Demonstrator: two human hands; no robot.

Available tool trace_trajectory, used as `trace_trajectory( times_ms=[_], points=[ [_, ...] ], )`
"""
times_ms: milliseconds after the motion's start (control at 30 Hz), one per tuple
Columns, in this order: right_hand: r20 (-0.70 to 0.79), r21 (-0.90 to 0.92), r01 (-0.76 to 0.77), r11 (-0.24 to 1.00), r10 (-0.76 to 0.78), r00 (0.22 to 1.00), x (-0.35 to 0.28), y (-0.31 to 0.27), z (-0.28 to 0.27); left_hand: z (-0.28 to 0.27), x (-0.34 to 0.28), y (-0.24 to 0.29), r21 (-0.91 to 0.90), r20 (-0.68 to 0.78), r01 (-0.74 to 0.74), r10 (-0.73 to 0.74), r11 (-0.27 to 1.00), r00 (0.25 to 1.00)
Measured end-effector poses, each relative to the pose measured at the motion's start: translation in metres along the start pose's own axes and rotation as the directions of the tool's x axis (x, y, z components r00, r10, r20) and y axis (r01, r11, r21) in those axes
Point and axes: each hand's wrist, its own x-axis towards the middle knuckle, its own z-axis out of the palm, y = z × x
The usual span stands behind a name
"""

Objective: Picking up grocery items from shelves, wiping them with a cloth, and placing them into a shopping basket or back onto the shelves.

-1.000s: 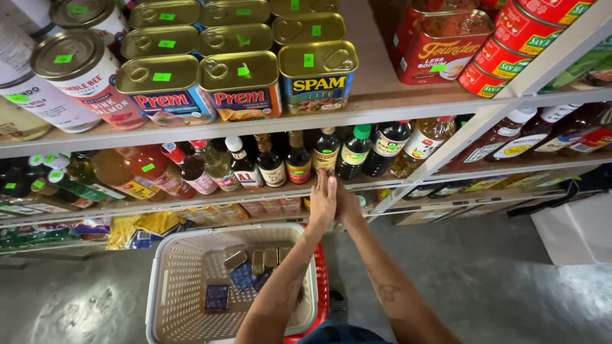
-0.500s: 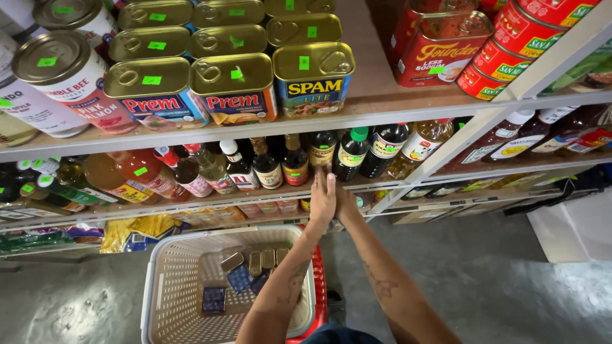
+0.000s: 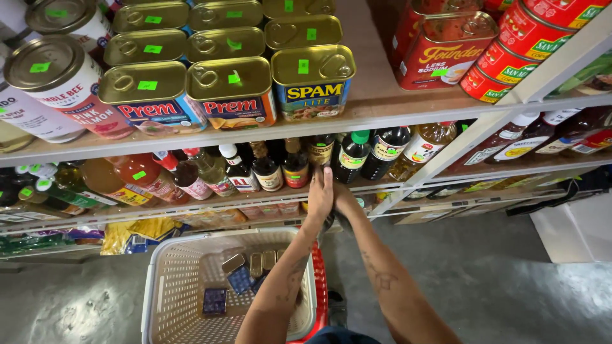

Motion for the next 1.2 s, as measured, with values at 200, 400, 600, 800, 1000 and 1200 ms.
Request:
trace_trajectory(
  times_ms=[200, 400, 600, 800, 1000, 1200],
  points=[
    [0.059, 0.081, 0.050, 0.996, -0.054, 0.997, 0.011, 0.003, -0.006, 0.002, 0.007, 0.000, 0.002, 0.004, 0.010, -0.010, 1.000, 1.000],
    [0.074, 0.069, 0.088, 0.994, -0.093, 0.993, 0.007, 0.003, -0.007, -0.005, 0.002, 0.015, -0.015, -0.036, 0.047, -0.047, 0.999, 0.998],
    [-0.138, 0.170, 0.214, 0.962, -0.192, 0.972, -0.112, -0.058, -0.078, -0.011, 0.008, 0.014, -0.089, 0.061, 0.115, -0.110, 0.989, 0.992],
    [-0.110, 0.199, 0.302, 0.932, -0.284, 0.952, -0.079, -0.037, -0.065, -0.012, 0.011, 0.027, -0.113, 0.116, 0.142, -0.129, 0.983, 0.985],
    [-0.094, 0.200, 0.242, 0.949, -0.227, 0.969, -0.061, -0.031, -0.067, -0.004, 0.020, 0.010, -0.078, 0.115, 0.146, -0.136, 0.986, 0.984],
    [-0.160, 0.324, 0.305, 0.896, -0.266, 0.951, -0.008, -0.002, -0.038, -0.011, 0.015, 0.037, -0.073, 0.102, 0.114, -0.106, 0.991, 0.989]
  ],
)
